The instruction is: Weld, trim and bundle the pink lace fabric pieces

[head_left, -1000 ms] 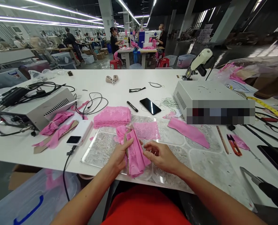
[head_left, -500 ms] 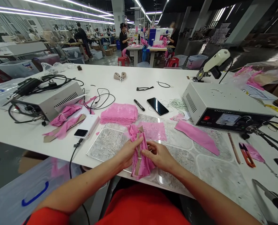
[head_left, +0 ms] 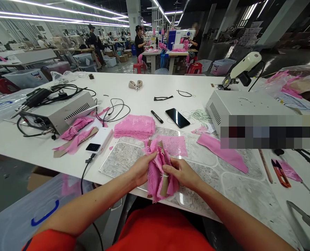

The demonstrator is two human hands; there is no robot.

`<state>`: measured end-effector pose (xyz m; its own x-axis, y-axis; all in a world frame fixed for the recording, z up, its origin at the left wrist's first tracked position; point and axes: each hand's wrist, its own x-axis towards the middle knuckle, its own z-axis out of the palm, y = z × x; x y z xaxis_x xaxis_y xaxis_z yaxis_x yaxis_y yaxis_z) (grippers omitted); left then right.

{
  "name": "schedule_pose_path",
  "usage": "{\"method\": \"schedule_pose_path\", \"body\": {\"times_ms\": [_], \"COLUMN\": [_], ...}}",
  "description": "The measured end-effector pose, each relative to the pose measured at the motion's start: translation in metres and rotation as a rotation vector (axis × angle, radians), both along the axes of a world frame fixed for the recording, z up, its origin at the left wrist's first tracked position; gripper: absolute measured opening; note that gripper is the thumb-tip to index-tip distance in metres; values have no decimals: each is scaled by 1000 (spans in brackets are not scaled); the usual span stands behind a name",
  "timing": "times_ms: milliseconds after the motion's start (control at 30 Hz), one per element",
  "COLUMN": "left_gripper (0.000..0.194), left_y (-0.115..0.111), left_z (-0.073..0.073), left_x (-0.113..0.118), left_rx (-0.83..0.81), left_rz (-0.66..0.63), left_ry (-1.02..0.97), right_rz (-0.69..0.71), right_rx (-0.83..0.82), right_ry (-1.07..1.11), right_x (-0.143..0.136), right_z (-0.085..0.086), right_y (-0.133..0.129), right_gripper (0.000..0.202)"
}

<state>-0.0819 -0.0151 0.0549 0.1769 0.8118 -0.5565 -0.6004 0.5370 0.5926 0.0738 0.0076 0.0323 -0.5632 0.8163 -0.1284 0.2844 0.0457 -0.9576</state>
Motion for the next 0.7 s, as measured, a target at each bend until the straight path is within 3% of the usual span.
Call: {"method": "schedule_pose_path", "body": {"times_ms": [200,300,567,700], "left_gripper": [12,17,21,20], "left_y": [-1,-2,-3,-2], "left_z": [-4,-6,-5,-10], "left_x": [-8,-11,-7,-12], "left_rx": [62,117,84,69], "left_rz": [-68,-106,-52,-41], "left_ry": [-55,-38,76,49], "right_rz": [9,-15,-107,-182], "right_rx": [-107,-187,-129,-216], "right_ry": [70,93,94,139], "right_x": [1,2,-1,3], "right_z": [4,6,-2,-8], "right_y": [2,2,4,8], "right_gripper": [23,22,23,23]}}
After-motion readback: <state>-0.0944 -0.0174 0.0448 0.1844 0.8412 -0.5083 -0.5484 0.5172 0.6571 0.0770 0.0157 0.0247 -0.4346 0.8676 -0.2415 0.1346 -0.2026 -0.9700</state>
